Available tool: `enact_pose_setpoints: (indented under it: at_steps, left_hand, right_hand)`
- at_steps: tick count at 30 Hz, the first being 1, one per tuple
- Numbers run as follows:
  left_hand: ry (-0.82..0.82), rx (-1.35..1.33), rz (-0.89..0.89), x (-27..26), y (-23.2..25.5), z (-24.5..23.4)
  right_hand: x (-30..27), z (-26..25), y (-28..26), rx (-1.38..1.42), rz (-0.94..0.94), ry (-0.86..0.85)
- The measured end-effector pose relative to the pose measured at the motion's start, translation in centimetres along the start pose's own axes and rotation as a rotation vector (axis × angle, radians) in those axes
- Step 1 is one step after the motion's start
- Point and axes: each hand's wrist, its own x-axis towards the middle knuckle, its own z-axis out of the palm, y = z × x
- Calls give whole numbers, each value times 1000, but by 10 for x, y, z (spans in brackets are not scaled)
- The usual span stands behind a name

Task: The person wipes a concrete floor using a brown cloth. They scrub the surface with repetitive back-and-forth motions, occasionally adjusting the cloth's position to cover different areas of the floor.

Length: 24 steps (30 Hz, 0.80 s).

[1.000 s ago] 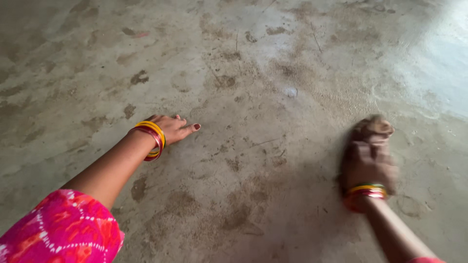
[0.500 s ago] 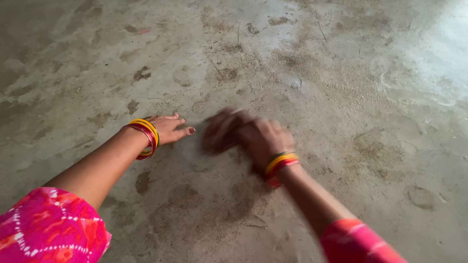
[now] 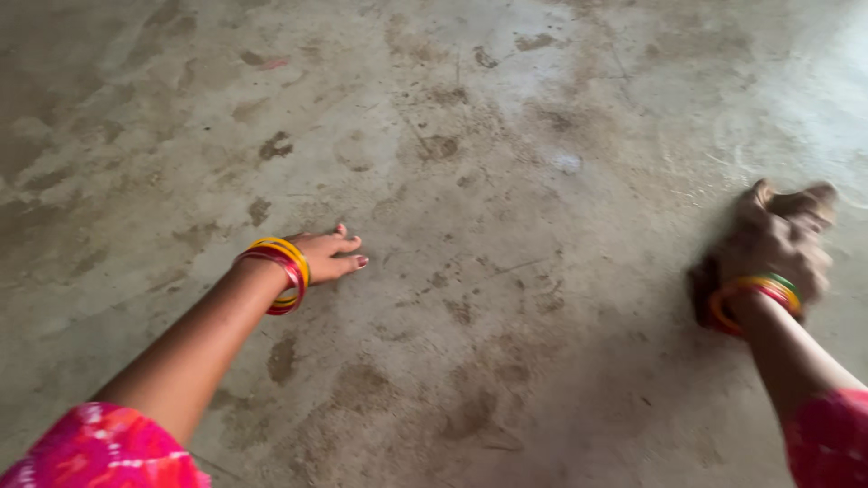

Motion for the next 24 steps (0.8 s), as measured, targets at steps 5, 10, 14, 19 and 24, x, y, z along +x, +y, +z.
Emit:
enact_pose_setpoints:
  at_steps: [5, 10, 14, 19, 24]
  left_hand:
    - [36, -136, -132, 1, 5, -29]
    - [373, -1091, -335, -77, -87, -81]
    - [420, -1038, -358, -106, -127, -64]
    - [302, -794, -327, -78, -94, -32]
    - [271, -497, -270, -61, -45, -41]
  right_hand:
    - [-9, -63, -188, 43, -323, -42]
    - [-143, -172, -383, 294, -851, -325]
    - [-276, -245, -419, 738, -1328, -221]
    - [-238, -259, -402, 716, -1202, -841]
    - [-74, -204, -315, 255, -1062, -622]
